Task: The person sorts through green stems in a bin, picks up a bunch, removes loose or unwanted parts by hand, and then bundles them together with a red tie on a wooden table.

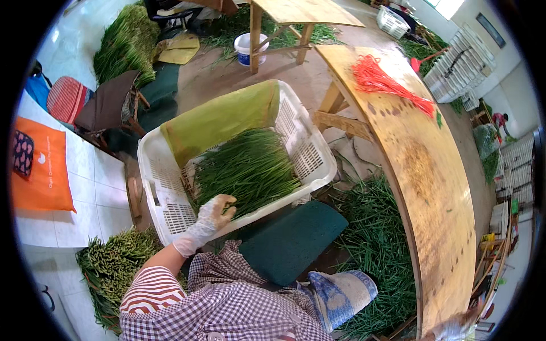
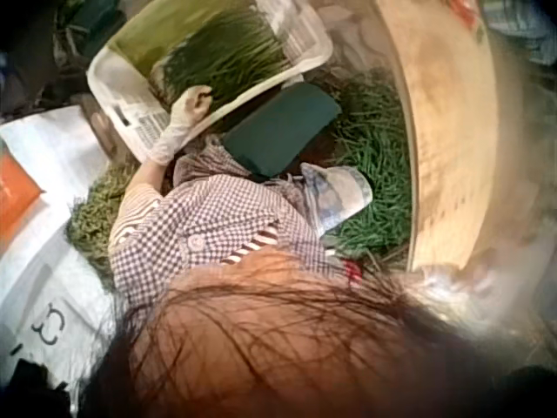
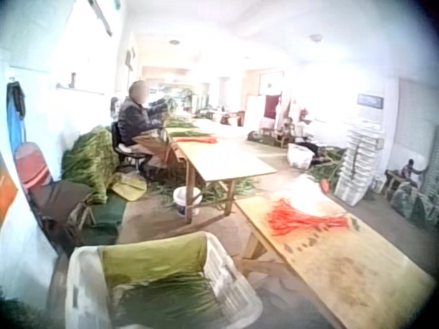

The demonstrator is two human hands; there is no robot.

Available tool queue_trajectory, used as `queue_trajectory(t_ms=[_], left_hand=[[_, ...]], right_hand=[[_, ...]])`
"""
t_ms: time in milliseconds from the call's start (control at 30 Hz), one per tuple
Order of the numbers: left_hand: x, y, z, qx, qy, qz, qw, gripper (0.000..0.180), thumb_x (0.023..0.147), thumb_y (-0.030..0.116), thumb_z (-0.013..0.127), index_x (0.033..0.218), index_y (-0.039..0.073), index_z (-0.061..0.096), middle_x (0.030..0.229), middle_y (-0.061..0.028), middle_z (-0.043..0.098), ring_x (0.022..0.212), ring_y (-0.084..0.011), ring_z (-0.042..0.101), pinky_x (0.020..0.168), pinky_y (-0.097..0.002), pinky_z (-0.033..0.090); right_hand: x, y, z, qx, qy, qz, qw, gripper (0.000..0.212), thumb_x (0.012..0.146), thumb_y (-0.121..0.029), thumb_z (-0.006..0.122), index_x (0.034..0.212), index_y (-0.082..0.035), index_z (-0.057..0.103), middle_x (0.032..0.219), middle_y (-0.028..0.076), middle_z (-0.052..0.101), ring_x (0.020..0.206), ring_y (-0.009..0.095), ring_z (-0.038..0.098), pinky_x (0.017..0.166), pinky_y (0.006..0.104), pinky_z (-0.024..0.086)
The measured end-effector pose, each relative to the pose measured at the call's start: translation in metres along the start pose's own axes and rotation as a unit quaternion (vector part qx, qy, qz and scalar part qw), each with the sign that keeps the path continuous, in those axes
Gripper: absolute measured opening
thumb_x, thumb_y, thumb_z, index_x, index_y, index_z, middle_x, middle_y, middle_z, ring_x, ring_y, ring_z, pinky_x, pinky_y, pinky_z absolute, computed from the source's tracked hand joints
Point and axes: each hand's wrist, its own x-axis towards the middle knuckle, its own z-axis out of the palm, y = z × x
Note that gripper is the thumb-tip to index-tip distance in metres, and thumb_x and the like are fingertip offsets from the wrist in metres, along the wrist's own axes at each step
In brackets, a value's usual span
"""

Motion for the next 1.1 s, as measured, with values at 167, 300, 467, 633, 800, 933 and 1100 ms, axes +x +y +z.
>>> queue_trajectory(t_ms=[167, 300, 467, 633, 800, 933, 1100], left_hand=[[0.006, -0.034, 0.008, 0.034, 0.038, -0.054, 0.997, 0.029, 0.076, 0.022, 0.066, 0.099, 0.006, 0.058, 0.094, -0.0129, 0.062, 0.085, -0.0273, 0.061, 0.074, -0.0360, 0.049], [0.037, -0.043, 0.038, 0.000, -0.036, -0.106, 0.994, 0.033, 0.077, 0.024, 0.064, 0.105, 0.008, 0.058, 0.100, -0.0120, 0.062, 0.093, -0.0271, 0.060, 0.080, -0.0356, 0.047], [0.100, -0.068, 0.073, 0.045, -0.097, -0.098, 0.989, 0.050, 0.076, 0.029, 0.067, 0.116, 0.004, 0.052, 0.118, -0.0149, 0.053, 0.113, -0.0286, 0.049, 0.096, -0.0372, 0.039], [0.199, -0.088, 0.129, 0.128, -0.138, -0.077, 0.979, 0.090, 0.070, 0.040, 0.071, 0.136, 0.000, 0.024, 0.141, -0.0188, 0.025, 0.132, -0.0323, 0.021, 0.107, -0.0379, 0.023], [0.241, -0.121, 0.191, 0.190, -0.015, -0.012, 0.982, 0.119, 0.057, 0.042, 0.081, 0.140, 0.000, 0.007, 0.137, -0.0223, 0.031, 0.128, -0.0345, 0.030, 0.104, -0.0389, 0.028], [0.216, -0.084, 0.215, 0.162, -0.103, -0.032, 0.981, 0.109, 0.058, 0.033, 0.081, 0.139, 0.001, 0.015, 0.098, -0.0187, 0.057, 0.090, -0.0324, 0.056, 0.076, -0.0389, 0.046], [0.186, -0.063, 0.220, 0.242, -0.195, 0.061, 0.949, 0.087, 0.056, 0.032, 0.081, 0.127, 0.004, 0.039, 0.117, -0.0164, 0.045, 0.111, -0.0338, 0.043, 0.093, -0.0424, 0.037]], right_hand=[[0.002, 0.005, 0.005, -0.085, -0.010, -0.014, 0.996, 0.044, 0.092, -0.030, 0.037, 0.119, 0.002, 0.050, 0.112, 0.013, 0.058, 0.091, 0.023, 0.055, 0.081, 0.0327, 0.041], [0.009, 0.006, 0.009, -0.156, -0.016, -0.021, 0.987, 0.047, 0.091, -0.036, 0.040, 0.121, -0.001, 0.049, 0.109, 0.012, 0.059, 0.083, 0.024, 0.057, 0.073, 0.0320, 0.044], [0.021, 0.006, 0.009, -0.299, -0.020, -0.043, 0.953, 0.051, 0.089, -0.042, 0.043, 0.123, -0.005, 0.047, 0.106, 0.012, 0.061, 0.074, 0.024, 0.060, 0.062, 0.0312, 0.047], [0.008, -0.058, 0.050, -0.445, 0.002, -0.261, 0.857, 0.056, 0.088, -0.049, 0.047, 0.126, -0.008, 0.046, 0.103, 0.012, 0.063, 0.065, 0.024, 0.062, 0.052, 0.0304, 0.051], [-0.050, -0.142, 0.146, -0.117, -0.437, -0.198, 0.870, 0.050, 0.087, -0.034, 0.053, 0.126, -0.004, 0.044, 0.104, 0.017, 0.060, 0.091, 0.029, 0.056, 0.078, 0.0397, 0.044], [-0.080, -0.156, 0.176, -0.075, -0.456, -0.075, 0.884, 0.045, 0.085, -0.021, 0.059, 0.123, -0.001, 0.047, 0.107, 0.018, 0.059, 0.106, 0.034, 0.054, 0.093, 0.0466, 0.039], [-0.079, -0.180, 0.202, 0.033, -0.461, -0.056, 0.885, 0.035, 0.088, -0.016, 0.055, 0.118, 0.001, 0.052, 0.118, 0.019, 0.054, 0.111, 0.032, 0.050, 0.096, 0.0428, 0.038]])
